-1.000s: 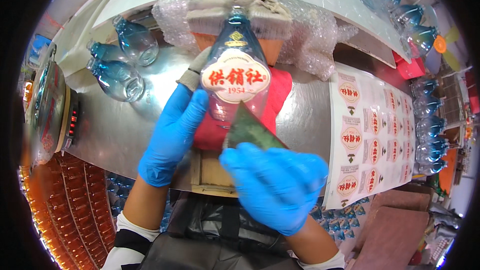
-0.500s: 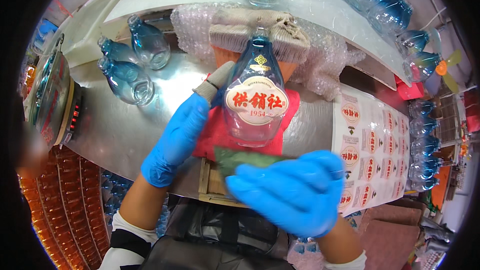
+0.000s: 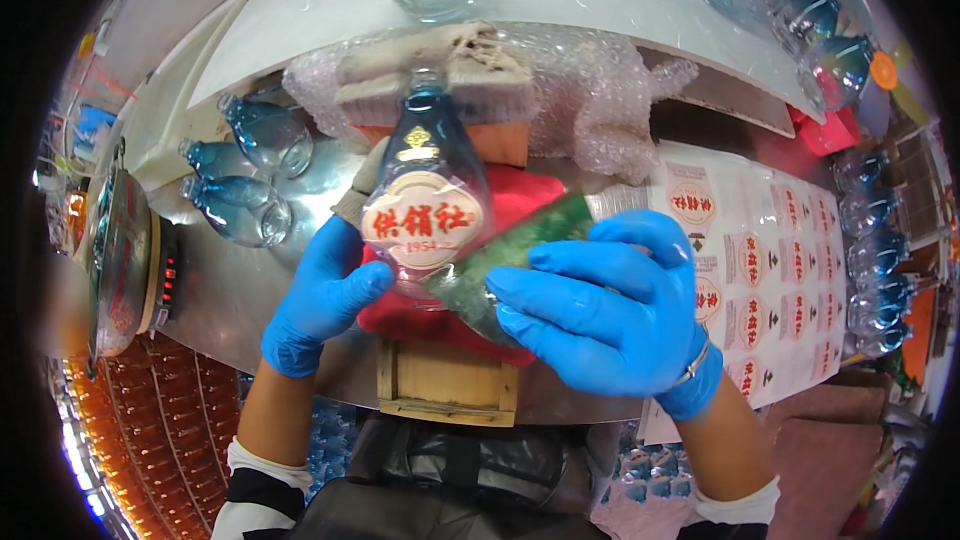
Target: The person applies circular paper labels to the bodies of blue glass bottles. They pick up a bottle, place a label on it, and smooth it down with a green tool. The process is repeated for multiple bottles in a production setting.
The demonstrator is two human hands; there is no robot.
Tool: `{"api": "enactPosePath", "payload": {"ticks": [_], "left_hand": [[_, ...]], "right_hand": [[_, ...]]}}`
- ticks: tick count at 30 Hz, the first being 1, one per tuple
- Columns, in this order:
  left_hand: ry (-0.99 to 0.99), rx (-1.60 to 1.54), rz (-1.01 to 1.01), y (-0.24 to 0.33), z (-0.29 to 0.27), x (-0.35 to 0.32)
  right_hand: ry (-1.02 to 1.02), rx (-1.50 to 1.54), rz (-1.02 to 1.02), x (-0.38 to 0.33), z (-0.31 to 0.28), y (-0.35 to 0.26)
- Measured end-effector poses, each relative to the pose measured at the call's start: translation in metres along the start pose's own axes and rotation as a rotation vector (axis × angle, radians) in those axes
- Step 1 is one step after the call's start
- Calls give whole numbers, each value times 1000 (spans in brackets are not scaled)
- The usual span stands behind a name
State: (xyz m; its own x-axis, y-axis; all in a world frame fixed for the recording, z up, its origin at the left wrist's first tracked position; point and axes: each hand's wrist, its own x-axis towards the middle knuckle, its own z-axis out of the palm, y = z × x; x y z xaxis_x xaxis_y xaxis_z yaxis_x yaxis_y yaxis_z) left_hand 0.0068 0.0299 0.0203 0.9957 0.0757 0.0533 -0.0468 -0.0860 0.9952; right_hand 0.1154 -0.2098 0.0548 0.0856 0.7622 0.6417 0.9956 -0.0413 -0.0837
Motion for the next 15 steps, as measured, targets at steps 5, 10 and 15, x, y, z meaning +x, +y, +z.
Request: {"api": "enactPosePath", "payload": {"ticks": [5,10,15], "left_hand": [[0,-82,-81,4,4,0],[-25,-86,-46,-6,0,-5],[-35,-11,-14,-7,2,-5]], "right_hand": [[-37,-36,17,-32,5,12],[70,-36,26,-17,-4,-6],[-15,127,-6,-4,6,-20]]}}
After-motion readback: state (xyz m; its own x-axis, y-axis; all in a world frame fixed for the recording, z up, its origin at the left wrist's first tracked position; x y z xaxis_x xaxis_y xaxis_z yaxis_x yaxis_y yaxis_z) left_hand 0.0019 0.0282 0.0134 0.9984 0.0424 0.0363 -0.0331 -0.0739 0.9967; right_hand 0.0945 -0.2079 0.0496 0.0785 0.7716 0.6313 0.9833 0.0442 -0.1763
